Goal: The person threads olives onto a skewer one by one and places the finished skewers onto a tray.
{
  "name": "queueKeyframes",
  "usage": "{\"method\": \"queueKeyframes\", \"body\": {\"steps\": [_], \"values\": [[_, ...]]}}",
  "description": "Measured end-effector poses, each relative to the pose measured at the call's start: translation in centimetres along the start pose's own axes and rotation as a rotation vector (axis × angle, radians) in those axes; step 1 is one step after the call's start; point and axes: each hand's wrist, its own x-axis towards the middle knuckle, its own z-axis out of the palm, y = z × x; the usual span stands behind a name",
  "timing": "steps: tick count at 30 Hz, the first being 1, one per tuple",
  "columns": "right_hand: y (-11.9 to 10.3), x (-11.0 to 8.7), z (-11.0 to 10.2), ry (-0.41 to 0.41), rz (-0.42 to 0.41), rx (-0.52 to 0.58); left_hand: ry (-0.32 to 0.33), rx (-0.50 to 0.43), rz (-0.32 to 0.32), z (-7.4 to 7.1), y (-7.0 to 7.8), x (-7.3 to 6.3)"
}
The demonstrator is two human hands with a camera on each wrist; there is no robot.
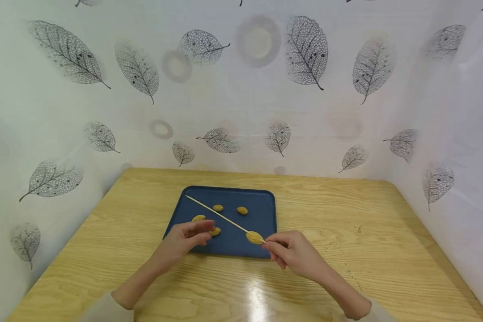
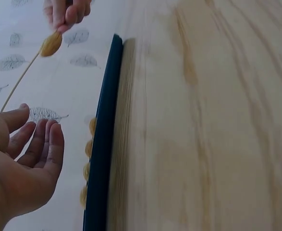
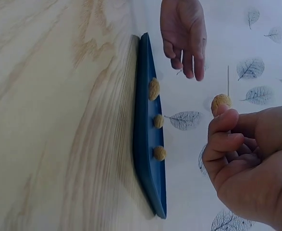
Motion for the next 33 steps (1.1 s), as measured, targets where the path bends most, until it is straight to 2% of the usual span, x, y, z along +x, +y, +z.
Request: {"method": "queueKeyframes", "body": {"steps": [3,7,12,16,25,33], "values": [[0.5,-0.7,-0.6,0.009,0.033,-0.002,0.041,0.059,0.000,-0.8,-0.3,0.0],[1.3,-1.7,-1.3,0.023,0.059,-0.007,0.091,0.185,-0.003,-1.3,-0.6,0.2],[2.2,-2.9,-2.0,0.042,0.054,-0.015,0.155,0.342,-0.030,-1.2,-0.7,0.5],[2.5,-3.7,-2.6,0.056,0.066,-0.013,0.178,0.428,-0.064,-0.7,-0.7,0.9],[2.8,-4.5,-3.3,0.059,0.089,0.033,0.151,0.494,-0.127,-0.1,-0.9,1.8],[3.0,-4.8,-3.4,0.058,0.099,0.047,0.151,0.540,-0.111,0.3,-0.5,2.5]]}}
